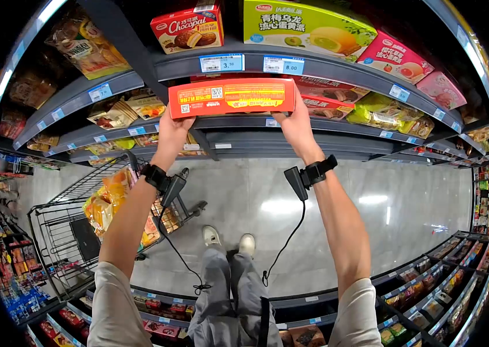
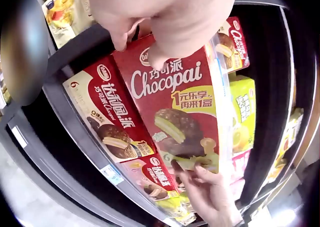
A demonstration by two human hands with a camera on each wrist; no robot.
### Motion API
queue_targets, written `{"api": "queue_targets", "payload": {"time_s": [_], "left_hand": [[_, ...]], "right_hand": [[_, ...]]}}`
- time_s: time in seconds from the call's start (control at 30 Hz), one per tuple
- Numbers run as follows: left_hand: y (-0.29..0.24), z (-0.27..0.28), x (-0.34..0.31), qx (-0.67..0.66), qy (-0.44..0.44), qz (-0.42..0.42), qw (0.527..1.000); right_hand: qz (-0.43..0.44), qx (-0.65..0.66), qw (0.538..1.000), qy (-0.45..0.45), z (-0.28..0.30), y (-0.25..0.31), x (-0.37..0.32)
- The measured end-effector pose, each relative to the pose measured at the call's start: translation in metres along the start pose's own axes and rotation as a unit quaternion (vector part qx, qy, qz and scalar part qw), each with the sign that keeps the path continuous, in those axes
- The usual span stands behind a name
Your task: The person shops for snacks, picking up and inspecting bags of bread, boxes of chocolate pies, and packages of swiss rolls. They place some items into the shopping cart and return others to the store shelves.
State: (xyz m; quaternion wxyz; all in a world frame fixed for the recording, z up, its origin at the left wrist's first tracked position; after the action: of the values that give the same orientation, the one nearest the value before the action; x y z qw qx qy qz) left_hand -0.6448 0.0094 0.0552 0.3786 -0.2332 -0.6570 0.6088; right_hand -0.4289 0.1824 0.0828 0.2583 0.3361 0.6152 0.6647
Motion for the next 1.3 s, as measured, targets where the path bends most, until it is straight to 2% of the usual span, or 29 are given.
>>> {"api": "queue_targets", "payload": {"time_s": [0.07,0.1,0.13,0.2,0.27,0.37,0.43,0.5,0.53,0.57,0.63,0.73,0.77,0.87,0.9,0.93,0.97,1.0,1.03,1.07,1.1,1.13,1.17,1.2,1.23,1.27,1.3], "left_hand": [[0.005,0.001,0.005,0.148,-0.039,-0.015,0.988],[-0.002,-0.001,0.004,0.159,-0.076,0.015,0.984],[-0.002,0.0,0.005,0.16,-0.076,0.014,0.984],[0.004,-0.003,0.009,0.035,-0.087,0.015,0.996],[0.019,0.004,0.016,0.05,-0.088,-0.007,0.995],[0.025,0.001,0.023,0.065,-0.119,-0.013,0.991],[0.017,-0.008,0.026,0.074,-0.108,0.002,0.991],[0.018,-0.01,0.034,0.119,-0.1,-0.023,0.988],[0.022,-0.009,0.034,0.135,-0.101,-0.033,0.985],[0.026,-0.009,0.035,0.133,-0.097,-0.031,0.986],[0.036,-0.006,0.038,0.174,-0.089,0.061,0.979],[0.053,-0.001,0.045,0.235,-0.088,0.066,0.966],[0.062,0.001,0.05,0.193,-0.082,0.086,0.974],[0.067,0.002,0.052,0.176,-0.063,0.12,0.975],[0.055,-0.002,0.047,0.129,-0.05,0.082,0.987],[0.043,-0.008,0.037,0.061,-0.051,0.049,0.996],[0.038,-0.009,0.024,0.031,-0.063,0.097,0.993],[0.035,-0.008,0.0,0.061,-0.067,0.184,0.979],[0.064,0.0,-0.032,0.049,-0.102,0.214,0.97],[0.062,-0.003,-0.062,-0.056,-0.074,0.28,0.956],[0.067,0.0,-0.093,-0.036,-0.016,0.32,0.946],[0.074,0.002,-0.133,-0.073,-0.045,0.323,0.942],[0.067,0.005,-0.168,-0.093,-0.065,0.344,0.932],[0.071,0.013,-0.204,-0.155,-0.086,0.363,0.915],[0.061,0.019,-0.232,-0.181,-0.136,0.4,0.888],[0.051,0.026,-0.263,-0.206,-0.184,0.438,0.855],[0.052,0.04,-0.293,-0.214,-0.194,0.448,0.846]], "right_hand": [[-0.007,-0.035,0.999,0.025,-0.006,-0.01,0.005],[0.002,-0.03,1.0,-0.004,-0.008,-0.014,0.01],[0.01,-0.026,0.999,-0.036,-0.007,-0.018,0.012],[-0.038,-0.011,0.999,-0.017,-0.012,-0.019,0.015],[0.012,0.023,0.999,-0.019,-0.014,-0.034,0.026],[0.118,-0.162,0.971,-0.13,-0.015,-0.026,0.03],[0.106,-0.203,0.958,-0.172,-0.015,-0.026,0.033],[0.091,-0.253,0.944,-0.193,-0.015,-0.023,0.032],[0.082,-0.178,0.957,-0.213,-0.015,-0.03,0.034],[0.071,-0.175,0.956,-0.225,-0.016,-0.034,0.035],[0.067,-0.204,0.946,-0.244,-0.02,-0.036,0.036],[0.032,-0.194,0.95,-0.244,-0.022,-0.043,0.044],[0.034,-0.171,0.957,-0.231,-0.022,-0.044,0.044],[0.042,-0.139,0.966,-0.213,-0.016,-0.053,0.043],[0.009,-0.09,0.977,-0.194,-0.014,-0.067,0.044],[0.036,-0.087,0.977,-0.19,-0.014,-0.059,0.034],[0.042,-0.085,0.979,-0.182,-0.013,-0.051,0.017],[0.075,-0.138,0.969,-0.189,-0.012,-0.054,-0.003],[-0.021,-0.104,0.984,-0.146,-0.008,-0.082,-0.024],[-0.07,-0.141,0.98,-0.122,-0.006,-0.095,-0.053],[-0.114,-0.138,0.977,-0.112,-0.005,-0.11,-0.085],[-0.155,-0.161,0.971,-0.088,0.0,-0.145,-0.119],[-0.217,-0.104,0.966,-0.099,0.004,-0.194,-0.157],[-0.245,-0.133,0.955,-0.099,0.005,-0.2,-0.191],[-0.375,0.02,0.92,-0.11,-0.002,-0.174,-0.221],[-0.412,0.084,0.896,-0.141,-0.006,-0.174,-0.253],[-0.455,0.117,0.872,-0.139,-0.009,-0.17,-0.282]]}}
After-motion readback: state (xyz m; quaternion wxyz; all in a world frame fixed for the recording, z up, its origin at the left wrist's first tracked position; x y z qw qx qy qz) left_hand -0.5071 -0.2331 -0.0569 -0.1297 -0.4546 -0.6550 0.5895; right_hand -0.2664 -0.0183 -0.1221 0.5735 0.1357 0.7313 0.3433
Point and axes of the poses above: each hand's wrist, its own x-axis towards the middle knuckle, its own z-axis out of the back of the hand, y = z × x, the point moved 4 cm from there along x, towards the middle knuckle, and after that the axes turned 5 degrees about x, right-handed, at the moved point
